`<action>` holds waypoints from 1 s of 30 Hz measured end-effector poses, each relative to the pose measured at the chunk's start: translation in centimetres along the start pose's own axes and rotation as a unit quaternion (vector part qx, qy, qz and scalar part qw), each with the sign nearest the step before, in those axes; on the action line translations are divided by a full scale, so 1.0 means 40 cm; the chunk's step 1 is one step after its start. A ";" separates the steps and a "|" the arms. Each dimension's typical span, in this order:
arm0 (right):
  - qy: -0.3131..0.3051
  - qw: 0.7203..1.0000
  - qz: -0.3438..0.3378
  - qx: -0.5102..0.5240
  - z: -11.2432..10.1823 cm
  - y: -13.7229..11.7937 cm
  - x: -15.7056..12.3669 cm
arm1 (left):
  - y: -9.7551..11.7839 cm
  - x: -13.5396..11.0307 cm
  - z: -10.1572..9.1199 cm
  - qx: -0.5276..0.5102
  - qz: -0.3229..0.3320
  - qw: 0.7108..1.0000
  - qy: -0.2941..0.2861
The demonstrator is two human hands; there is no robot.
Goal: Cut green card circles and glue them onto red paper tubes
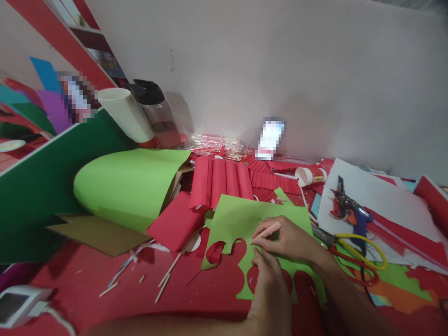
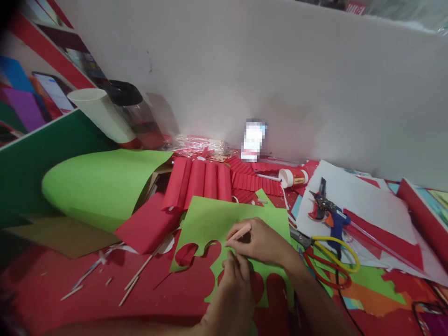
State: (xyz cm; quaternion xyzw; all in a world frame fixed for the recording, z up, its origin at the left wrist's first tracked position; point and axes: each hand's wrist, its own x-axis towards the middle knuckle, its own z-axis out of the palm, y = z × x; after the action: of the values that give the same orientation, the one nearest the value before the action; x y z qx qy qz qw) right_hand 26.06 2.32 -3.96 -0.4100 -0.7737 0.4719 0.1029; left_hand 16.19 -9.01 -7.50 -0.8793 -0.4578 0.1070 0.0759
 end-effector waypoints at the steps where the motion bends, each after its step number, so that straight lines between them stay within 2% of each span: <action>1: -0.007 1.000 -0.008 -0.002 -0.001 -0.001 0.000 | 0.002 0.000 0.002 0.000 -0.004 1.000 0.005; 6: 0.008 1.000 -0.002 0.001 -0.003 -0.003 -0.001 | 0.008 0.000 0.007 -0.014 -0.018 1.000 0.012; 10: -0.014 1.000 -0.025 -0.006 -0.004 -0.004 -0.002 | -0.002 -0.002 -0.002 0.013 0.000 1.000 -0.011; 13: -0.022 0.999 -0.031 -0.005 -0.004 -0.002 -0.001 | 0.011 0.002 0.006 0.037 0.006 0.999 -0.003; 16: -0.012 1.000 -0.011 0.006 -0.003 0.002 0.001 | 0.053 0.016 0.034 0.043 -0.044 0.998 0.004; 19: -0.027 1.000 -0.013 -0.003 -0.003 0.002 0.001 | 0.100 0.033 0.065 0.024 -0.118 0.993 -0.010; 22: -0.030 0.999 -0.013 -0.002 -0.003 -0.001 0.000 | 0.126 0.038 0.082 0.007 -0.142 0.990 0.005; 26: -0.026 1.000 -0.011 0.004 -0.002 -0.003 0.000 | 0.128 0.033 0.082 0.005 -0.141 0.990 0.014; 30: -0.012 1.000 -0.012 0.026 -0.011 -0.006 -0.005 | 0.099 0.021 0.064 0.014 -0.113 0.993 0.016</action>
State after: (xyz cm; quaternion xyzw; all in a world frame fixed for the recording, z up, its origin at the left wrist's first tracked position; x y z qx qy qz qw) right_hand 26.31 2.40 -3.50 -0.3922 -0.7670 0.4959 0.1095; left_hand 19.12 -10.46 -11.01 -0.8222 -0.5517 0.0900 0.1073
